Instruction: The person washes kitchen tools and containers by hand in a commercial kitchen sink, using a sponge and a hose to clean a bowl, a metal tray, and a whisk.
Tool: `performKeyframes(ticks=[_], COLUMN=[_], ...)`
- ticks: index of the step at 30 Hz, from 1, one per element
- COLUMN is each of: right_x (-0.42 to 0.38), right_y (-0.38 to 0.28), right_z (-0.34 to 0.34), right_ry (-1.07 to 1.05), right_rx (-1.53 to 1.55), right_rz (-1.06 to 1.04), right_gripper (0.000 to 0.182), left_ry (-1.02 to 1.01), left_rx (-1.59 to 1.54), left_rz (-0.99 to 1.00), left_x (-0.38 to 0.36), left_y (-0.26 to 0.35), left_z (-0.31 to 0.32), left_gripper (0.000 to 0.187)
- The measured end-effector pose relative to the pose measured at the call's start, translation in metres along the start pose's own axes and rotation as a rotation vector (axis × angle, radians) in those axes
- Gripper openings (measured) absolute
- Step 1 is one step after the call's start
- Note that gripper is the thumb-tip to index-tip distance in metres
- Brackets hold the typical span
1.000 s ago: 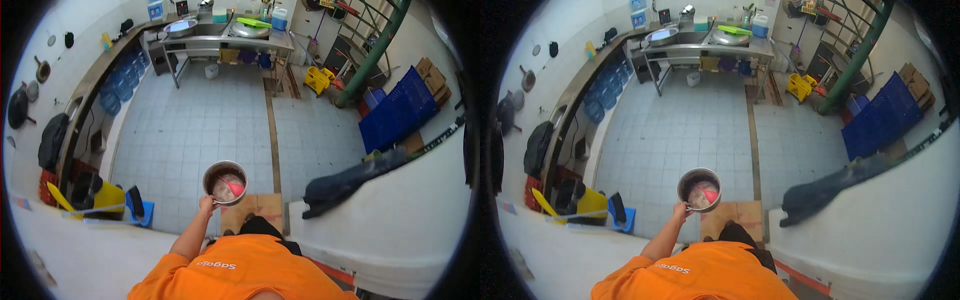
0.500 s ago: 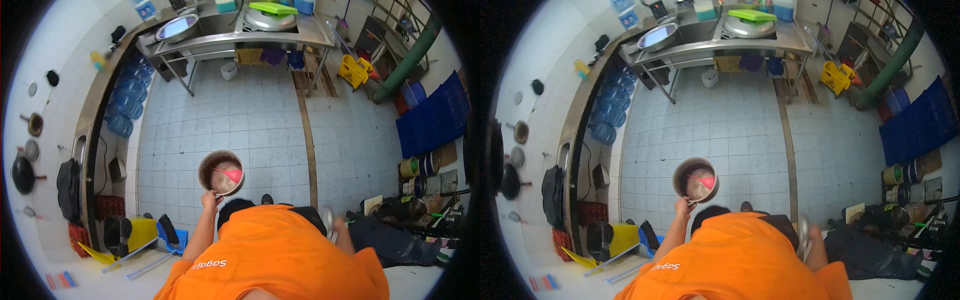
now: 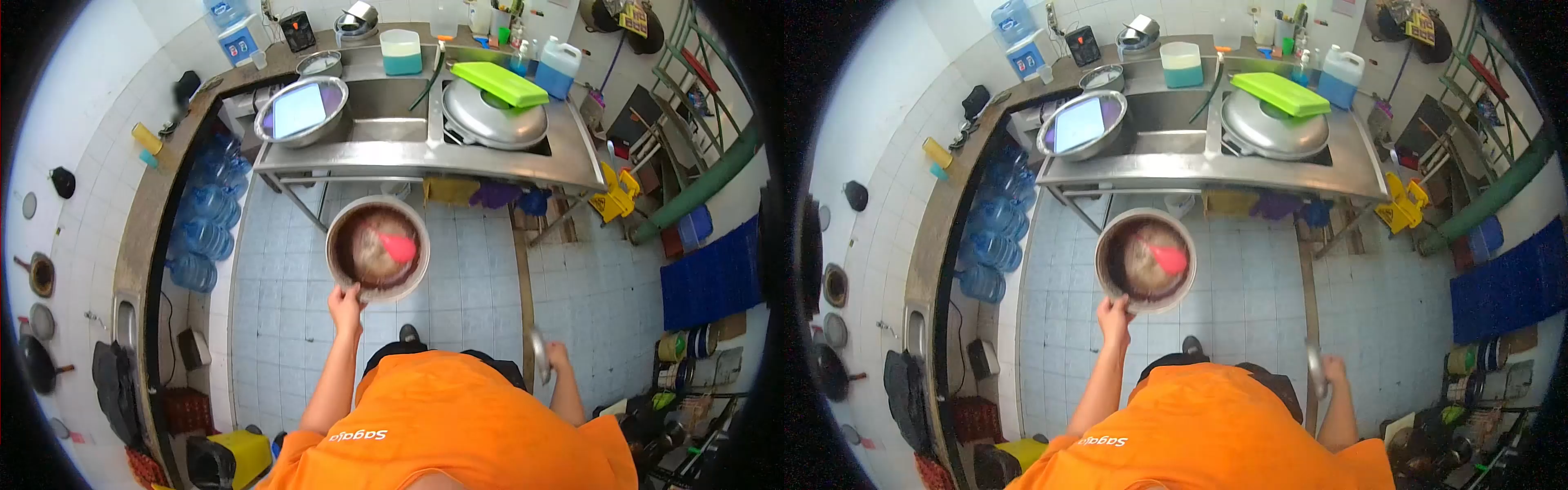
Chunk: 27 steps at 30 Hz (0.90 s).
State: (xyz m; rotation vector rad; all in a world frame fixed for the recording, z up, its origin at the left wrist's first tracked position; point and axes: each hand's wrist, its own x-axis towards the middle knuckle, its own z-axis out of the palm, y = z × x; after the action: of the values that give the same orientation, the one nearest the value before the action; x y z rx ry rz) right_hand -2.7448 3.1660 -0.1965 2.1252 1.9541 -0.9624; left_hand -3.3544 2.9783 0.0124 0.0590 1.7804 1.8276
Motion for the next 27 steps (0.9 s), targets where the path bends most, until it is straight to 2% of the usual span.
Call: performKeyframes(ticks=[3, 5, 7, 9, 10, 13, 15, 18, 20, 21, 23, 24, 27], right_x=[-0.026, -0.015, -0.027, -0.001, 0.005, 0.048, 0.074, 0.111, 0.152, 0.163, 0.178, 0.175, 0.146], right_y=[-0.031, -0.028, -0.052, -0.021, -0.034, -0.107, -0.174, -0.252, -0.231, -0.234, -0.240, -0.239, -0.285], right_z=[0.022, 0.057, 0.054, 0.092, 0.088, 0.060, 0.028, -0.016, 0.005, 0.003, 0.002, 0.007, -0.009], right_ry=[-0.094, -0.278, -0.258, -0.280, -0.291, -0.279, -0.245, -0.143, 0.007, 0.007, 0.009, 0.066, 0.164], right_rx=[0.115, 0.253, 0.010, -0.063, -0.067, 0.018, 0.085, 0.268, 0.615, 0.707, 0.900, 0.868, 0.558], right_rz=[0.044, 0.358, 0.144, 0.008, 0.052, 0.219, 0.312, 0.431, 0.376, 0.409, 0.480, 0.475, 0.492], right_gripper=[0.040, 0.045, 0.045, 0.040, 0.040, 0.040, 0.041, 0.041, 0.039, 0.039, 0.039, 0.038, 0.036], left_ry=[-0.076, -0.053, -0.022, 0.090, 0.139, 0.143, 0.092, -0.014, -0.221, -0.330, -0.320, -0.310, -0.064], left_rx=[-0.043, -0.007, 0.170, 0.512, 0.770, 1.060, 1.190, 1.282, 1.504, 1.612, 1.616, 1.613, 1.197], left_rz=[0.087, 0.158, 0.274, 0.438, 0.528, 0.407, 0.340, 0.070, 0.109, 0.138, -0.065, -0.160, 0.229], left_x=[0.131, 0.214, 0.303, 0.389, 0.420, 0.512, 0.551, 0.635, 0.676, 0.690, 0.696, 0.697, 0.673], left_y=[0.067, 0.114, 0.139, 0.148, 0.157, 0.151, 0.135, 0.073, 0.020, 0.001, -0.023, -0.029, 0.032], left_z=[0.095, 0.162, 0.222, 0.270, 0.292, 0.342, 0.363, 0.373, 0.360, 0.358, 0.359, 0.363, 0.434], left_gripper=[0.008, 0.009, 0.016, 0.025, 0.029, 0.032, 0.030, 0.031, 0.032, 0.032, 0.036, 0.038, 0.047])
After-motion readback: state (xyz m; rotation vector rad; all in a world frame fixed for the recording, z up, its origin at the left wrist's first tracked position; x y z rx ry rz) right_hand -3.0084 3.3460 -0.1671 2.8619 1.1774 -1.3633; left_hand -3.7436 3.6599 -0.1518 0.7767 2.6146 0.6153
